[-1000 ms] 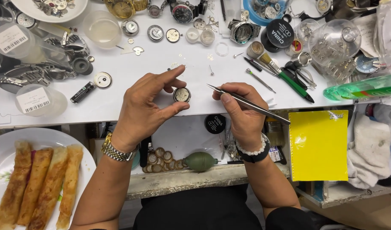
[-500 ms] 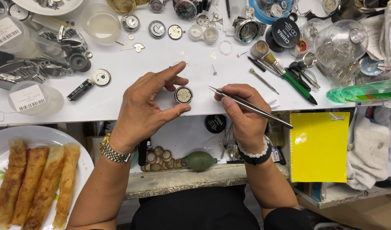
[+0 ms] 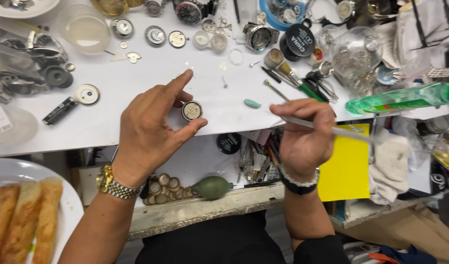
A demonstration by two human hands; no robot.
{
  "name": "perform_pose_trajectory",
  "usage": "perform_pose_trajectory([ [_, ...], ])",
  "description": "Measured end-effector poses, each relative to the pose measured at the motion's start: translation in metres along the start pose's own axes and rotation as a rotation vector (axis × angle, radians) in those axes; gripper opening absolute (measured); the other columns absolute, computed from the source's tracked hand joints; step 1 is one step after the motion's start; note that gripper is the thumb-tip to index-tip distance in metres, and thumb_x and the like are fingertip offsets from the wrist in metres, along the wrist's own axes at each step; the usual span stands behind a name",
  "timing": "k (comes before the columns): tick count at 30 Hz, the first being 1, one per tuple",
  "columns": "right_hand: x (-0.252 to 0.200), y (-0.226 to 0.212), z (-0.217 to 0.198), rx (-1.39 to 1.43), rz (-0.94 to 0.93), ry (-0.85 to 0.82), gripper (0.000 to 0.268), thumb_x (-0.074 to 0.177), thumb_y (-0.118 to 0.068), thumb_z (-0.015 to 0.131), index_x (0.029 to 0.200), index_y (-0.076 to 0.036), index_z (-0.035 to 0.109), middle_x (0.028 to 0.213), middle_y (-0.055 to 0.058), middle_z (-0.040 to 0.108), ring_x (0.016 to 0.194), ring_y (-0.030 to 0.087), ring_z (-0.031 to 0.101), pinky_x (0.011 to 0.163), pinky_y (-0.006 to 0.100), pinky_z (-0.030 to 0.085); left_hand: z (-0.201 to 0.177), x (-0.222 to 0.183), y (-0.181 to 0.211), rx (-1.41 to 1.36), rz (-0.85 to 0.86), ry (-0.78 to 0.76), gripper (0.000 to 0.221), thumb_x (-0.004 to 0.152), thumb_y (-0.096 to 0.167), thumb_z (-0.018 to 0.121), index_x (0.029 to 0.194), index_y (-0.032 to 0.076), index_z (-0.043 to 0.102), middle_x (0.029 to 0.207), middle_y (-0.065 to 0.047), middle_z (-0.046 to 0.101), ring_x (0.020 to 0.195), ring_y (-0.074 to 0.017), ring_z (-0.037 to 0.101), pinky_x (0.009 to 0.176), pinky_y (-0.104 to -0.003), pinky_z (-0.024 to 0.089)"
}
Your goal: Repairing a watch movement by using tweezers and a probe to precisely position tiny internal components on a cluttered workbench.
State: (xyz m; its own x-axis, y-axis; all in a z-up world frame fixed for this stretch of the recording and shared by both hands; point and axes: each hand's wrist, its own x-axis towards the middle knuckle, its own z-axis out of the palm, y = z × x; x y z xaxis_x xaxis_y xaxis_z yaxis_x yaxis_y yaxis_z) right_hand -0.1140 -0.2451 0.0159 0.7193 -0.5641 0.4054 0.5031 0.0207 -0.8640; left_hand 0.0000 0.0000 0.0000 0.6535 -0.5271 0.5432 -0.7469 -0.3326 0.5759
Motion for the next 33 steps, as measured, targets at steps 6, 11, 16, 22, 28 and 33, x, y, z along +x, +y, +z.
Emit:
perform_pose_trajectory([
  [6, 0.023, -0.028, -0.039, -0.909, 0.092, -0.247, 0.016, 0.108, -0.013, 0.063, 0.119, -0.008, 0.052, 0.080, -0.005, 0.045, 0.066, 0.009, 0.042, 0.056, 0.022, 0.039, 0.000, 0.009, 0.001, -0.006, -0.056, -0.030, 0.076, 0.088, 0.029, 0.092, 0.150, 0.009, 0.052, 0.104, -0.002, 0.072, 0.079, -0.0151, 0.063, 0.065, -0.030, 0.055],
  [11, 0.021, -0.019, -0.046, -1.200, -0.038, -0.468, 0.032, 0.110, -0.018, 0.051, 0.132, 0.001, 0.062, 0.107, 0.013, 0.062, 0.086, 0.020, 0.054, 0.071, 0.033, 0.046, 0.000, 0.007, -0.004, -0.060, -0.028, -0.039, 0.085, 0.087, 0.029, 0.093, 0.154, 0.008, 0.045, 0.111, -0.004, 0.072, 0.087, -0.0169, 0.065, 0.079, -0.033, 0.059],
  [16, 0.025, -0.014, -0.037, -1.250, -0.317, -0.478, 0.024, 0.099, -0.002, 0.075, 0.121, 0.005, 0.072, 0.103, 0.018, 0.070, 0.093, 0.031, 0.066, 0.081, 0.040, 0.054, -0.001, 0.002, -0.006, -0.078, -0.021, -0.029, 0.087, 0.086, 0.020, 0.094, 0.155, 0.006, 0.044, 0.117, -0.004, 0.076, 0.086, -0.0162, 0.065, 0.081, -0.033, 0.056],
  [22, 0.033, 0.000, -0.038, -1.323, -0.429, -0.582, 0.017, 0.099, -0.008, 0.077, 0.115, -0.003, 0.076, 0.098, 0.013, 0.066, 0.086, 0.030, 0.061, 0.075, 0.042, 0.049, 0.000, -0.002, -0.006, -0.076, -0.032, 0.003, 0.086, 0.087, 0.018, 0.095, 0.155, 0.007, 0.044, 0.118, -0.004, 0.077, 0.072, -0.0151, 0.058, 0.078, -0.034, 0.055],
  [28, 0.035, -0.005, -0.038, -1.397, -0.374, -0.624, 0.028, 0.099, -0.021, 0.077, 0.120, -0.003, 0.075, 0.103, 0.014, 0.067, 0.090, 0.029, 0.061, 0.075, 0.041, 0.049, 0.003, -0.004, -0.012, -0.072, 0.010, 0.063, 0.087, 0.087, 0.014, 0.096, 0.155, 0.006, 0.042, 0.117, -0.006, 0.077, 0.092, -0.0181, 0.067, 0.086, -0.034, 0.058],
  [33, 0.038, -0.019, -0.030, -1.459, -0.366, -0.636, 0.022, 0.101, -0.018, 0.076, 0.119, -0.005, 0.076, 0.107, 0.015, 0.069, 0.096, 0.031, 0.063, 0.081, 0.043, 0.049, -0.001, -0.004, -0.011, -0.100, -0.014, 0.034, 0.086, 0.081, 0.012, 0.095, 0.150, 0.007, 0.042, 0.107, -0.004, 0.072, 0.086, -0.0174, 0.066, 0.080, -0.034, 0.057],
])
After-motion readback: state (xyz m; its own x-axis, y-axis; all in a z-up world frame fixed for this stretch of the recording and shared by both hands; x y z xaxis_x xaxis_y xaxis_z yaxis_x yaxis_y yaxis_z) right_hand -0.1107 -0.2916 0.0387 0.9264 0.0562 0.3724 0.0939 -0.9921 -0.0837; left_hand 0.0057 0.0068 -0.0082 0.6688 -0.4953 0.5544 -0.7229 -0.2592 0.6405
